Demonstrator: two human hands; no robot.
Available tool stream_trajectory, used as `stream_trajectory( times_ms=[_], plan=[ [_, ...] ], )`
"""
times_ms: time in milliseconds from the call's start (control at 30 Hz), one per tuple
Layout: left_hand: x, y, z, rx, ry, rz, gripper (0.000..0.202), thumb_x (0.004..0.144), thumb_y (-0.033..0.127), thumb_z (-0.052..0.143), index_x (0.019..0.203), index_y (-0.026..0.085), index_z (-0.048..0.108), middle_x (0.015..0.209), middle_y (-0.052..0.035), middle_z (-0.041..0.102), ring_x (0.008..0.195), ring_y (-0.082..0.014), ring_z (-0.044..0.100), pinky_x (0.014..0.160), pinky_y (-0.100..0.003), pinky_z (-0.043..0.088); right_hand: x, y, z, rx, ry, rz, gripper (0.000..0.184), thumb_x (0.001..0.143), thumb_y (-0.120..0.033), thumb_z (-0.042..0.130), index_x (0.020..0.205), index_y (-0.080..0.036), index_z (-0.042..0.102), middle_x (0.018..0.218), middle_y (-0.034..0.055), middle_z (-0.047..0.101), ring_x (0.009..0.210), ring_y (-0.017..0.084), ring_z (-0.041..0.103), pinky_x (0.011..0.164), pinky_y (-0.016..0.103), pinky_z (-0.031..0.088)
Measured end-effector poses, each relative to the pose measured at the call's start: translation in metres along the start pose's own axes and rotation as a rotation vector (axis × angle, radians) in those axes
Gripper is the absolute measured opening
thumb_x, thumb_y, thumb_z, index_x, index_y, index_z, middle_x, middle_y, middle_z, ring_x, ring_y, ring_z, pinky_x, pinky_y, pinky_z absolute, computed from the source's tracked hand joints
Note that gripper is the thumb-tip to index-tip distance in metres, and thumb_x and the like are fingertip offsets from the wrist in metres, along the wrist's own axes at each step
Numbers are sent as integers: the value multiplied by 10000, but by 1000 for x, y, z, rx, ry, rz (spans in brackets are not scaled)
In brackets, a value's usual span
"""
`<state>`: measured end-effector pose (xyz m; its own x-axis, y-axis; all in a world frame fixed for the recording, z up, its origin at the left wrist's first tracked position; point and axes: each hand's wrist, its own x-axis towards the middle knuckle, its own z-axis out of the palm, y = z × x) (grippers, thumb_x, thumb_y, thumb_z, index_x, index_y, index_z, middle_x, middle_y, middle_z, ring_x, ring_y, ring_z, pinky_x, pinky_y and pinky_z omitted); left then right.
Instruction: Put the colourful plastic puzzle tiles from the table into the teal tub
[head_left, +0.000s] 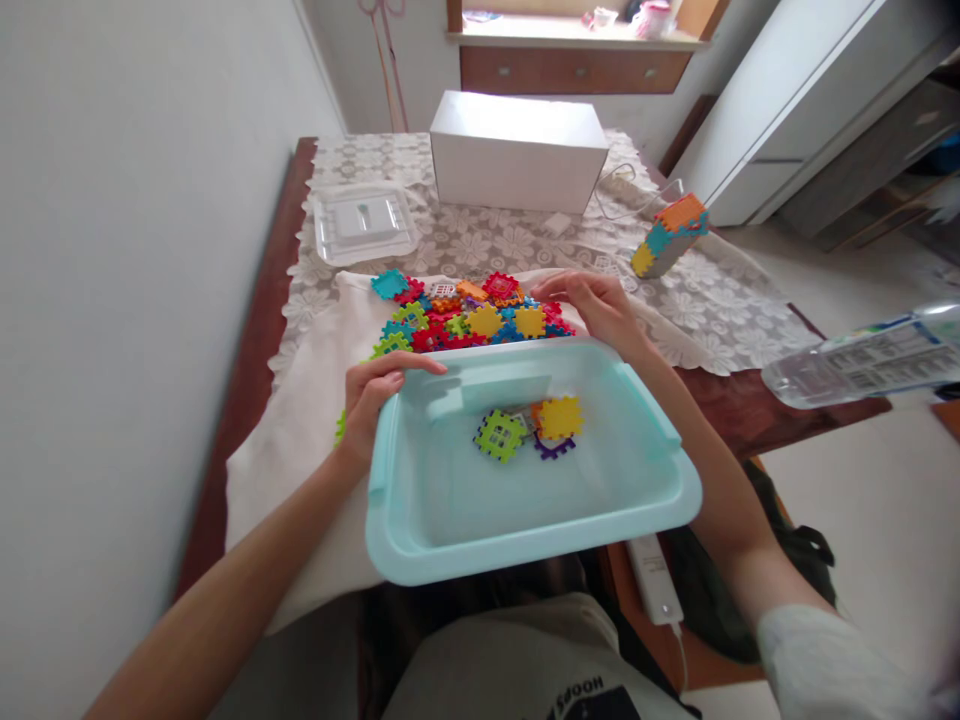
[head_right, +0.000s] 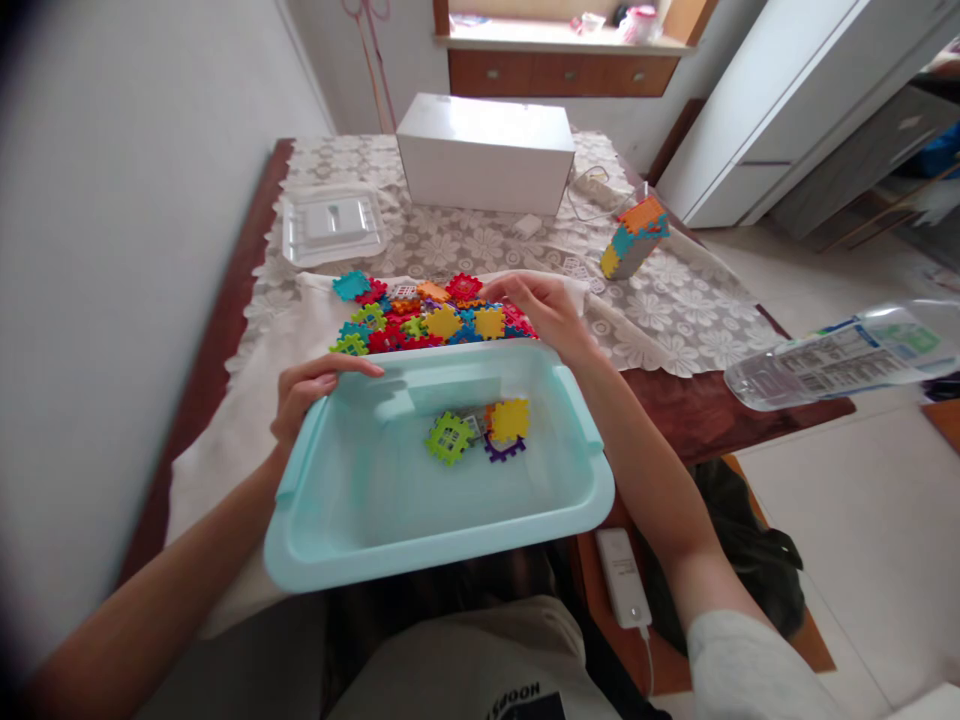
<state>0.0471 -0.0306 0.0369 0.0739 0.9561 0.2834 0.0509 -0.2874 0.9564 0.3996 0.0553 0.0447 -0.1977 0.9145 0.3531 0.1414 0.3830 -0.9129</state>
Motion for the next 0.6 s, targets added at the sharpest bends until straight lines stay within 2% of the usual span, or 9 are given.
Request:
stream_trajectory(
  times_ms=[67,100,167,233,300,367,500,600],
  plan=[
    [-1,-3,-1,0,-4,7,480,1018,641,761,887,219,947,935,-147,870,779,-286,691,691,-414,535,6,23,-5,-204,46,-3,682,977,-959,850,1168,-310,935,1271,120,901,1266,367,845,1178,569,700],
    [-2,-5,-1,-4,-14,5,470,1018,649,766,901,231,947,933,-142,868,769,-286,683,684,-415,535,7,33,-7,-299,47,-10,637,923,-889,957,1209,-320,938,1376,129,890,1364,396,822,1230,588,681],
    [-2,-6,-1,-18,-38,-12,452,1014,649,769,929,247,958,907,-130,868,719,-271,651,637,-400,503,8,50,-10,-437,-11,-1,588,831,-720,1108,1243,-334,945,1489,137,865,1444,439,796,1274,616,661],
    [-1,-5,1,-33,-43,-29,463,1008,641,760,921,238,970,857,-123,863,649,-240,605,574,-373,438,7,59,-11,-534,-100,26,529,850,-572,1123,1277,-315,945,1508,149,868,1411,457,813,1260,647,659],
    [0,-2,2,-41,-36,-24,485,993,650,771,887,222,972,810,-119,853,595,-213,565,529,-354,385,7,63,-11,-600,-156,43,460,907,-489,1073,1298,-288,940,1482,155,884,1352,453,834,1224,666,663],
    [2,2,4,-44,-23,5,500,980,673,797,862,218,967,810,-121,859,596,-212,583,522,-346,396,8,62,-11,-611,-153,41,431,905,-445,1053,1289,-288,935,1429,138,901,1305,444,848,1198,673,670],
    [3,5,6,-51,-10,10,506,999,653,776,833,211,958,857,-135,885,652,-238,657,554,-355,460,12,62,-10,-484,-53,17,406,824,-345,1057,1211,-357,934,1381,98,909,1284,455,852,1206,716,666],
    [2,4,5,-32,-13,17,484,1005,613,756,843,205,961,883,-139,893,700,-255,693,587,-367,493,15,62,-8,-372,6,-25,336,816,-359,1059,1120,-417,928,1337,86,907,1321,465,835,1254,731,645]
  ],
)
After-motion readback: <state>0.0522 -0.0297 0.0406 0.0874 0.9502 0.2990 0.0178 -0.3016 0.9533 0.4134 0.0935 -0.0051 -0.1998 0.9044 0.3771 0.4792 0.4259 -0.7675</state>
